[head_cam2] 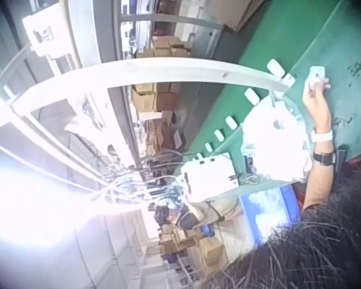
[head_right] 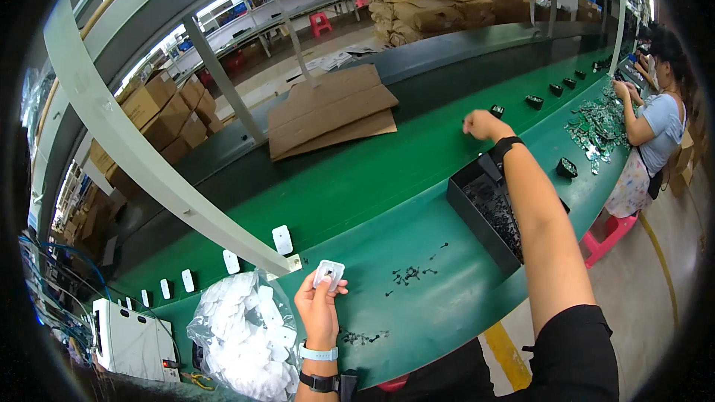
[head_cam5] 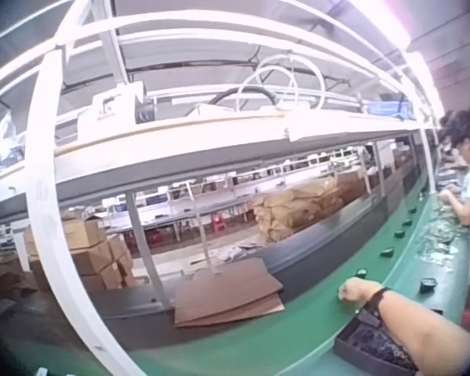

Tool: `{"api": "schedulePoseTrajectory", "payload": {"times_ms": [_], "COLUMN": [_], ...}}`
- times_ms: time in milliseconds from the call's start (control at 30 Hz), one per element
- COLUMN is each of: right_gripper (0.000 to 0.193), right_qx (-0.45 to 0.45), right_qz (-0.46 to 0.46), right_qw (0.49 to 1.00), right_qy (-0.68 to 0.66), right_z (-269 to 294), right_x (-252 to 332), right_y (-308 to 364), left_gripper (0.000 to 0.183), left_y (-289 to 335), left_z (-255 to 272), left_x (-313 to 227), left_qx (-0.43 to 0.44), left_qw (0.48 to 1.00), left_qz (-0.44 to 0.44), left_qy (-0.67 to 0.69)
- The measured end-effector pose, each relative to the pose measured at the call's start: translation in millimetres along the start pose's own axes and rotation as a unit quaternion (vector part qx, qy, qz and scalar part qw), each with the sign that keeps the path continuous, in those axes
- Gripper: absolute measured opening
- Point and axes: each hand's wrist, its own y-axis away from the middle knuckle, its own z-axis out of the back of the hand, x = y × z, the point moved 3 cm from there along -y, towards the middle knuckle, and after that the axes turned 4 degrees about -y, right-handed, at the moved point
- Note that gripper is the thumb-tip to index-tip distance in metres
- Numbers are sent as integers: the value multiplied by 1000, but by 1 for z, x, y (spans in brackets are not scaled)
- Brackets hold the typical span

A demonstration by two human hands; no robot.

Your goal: The person repeatedly picks up white plastic housings and green circuit boards from a green workbench, inserts the boards into the housings, and places the assembled units on the table. The process is repeated for multiple units throughout the clip.

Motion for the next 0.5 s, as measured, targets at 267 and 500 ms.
{"api": "schedulePoseTrajectory", "payload": {"times_ms": [267, 500], "right_gripper": [17, 25], "right_qx": [102, 226], "right_qz": [154, 217], "right_qw": [896, 841], "right_qy": [-404, -441], "right_z": [-3, -98], "right_x": [269, 329], "right_y": [103, 186], "left_gripper": [24, 37], "left_y": [-3, -8], "left_z": [19, 18], "left_x": [-2, 5], "left_qx": [-30, -12], "left_qw": [997, 970], "left_qz": [34, 71], "left_qy": [69, 233]}}
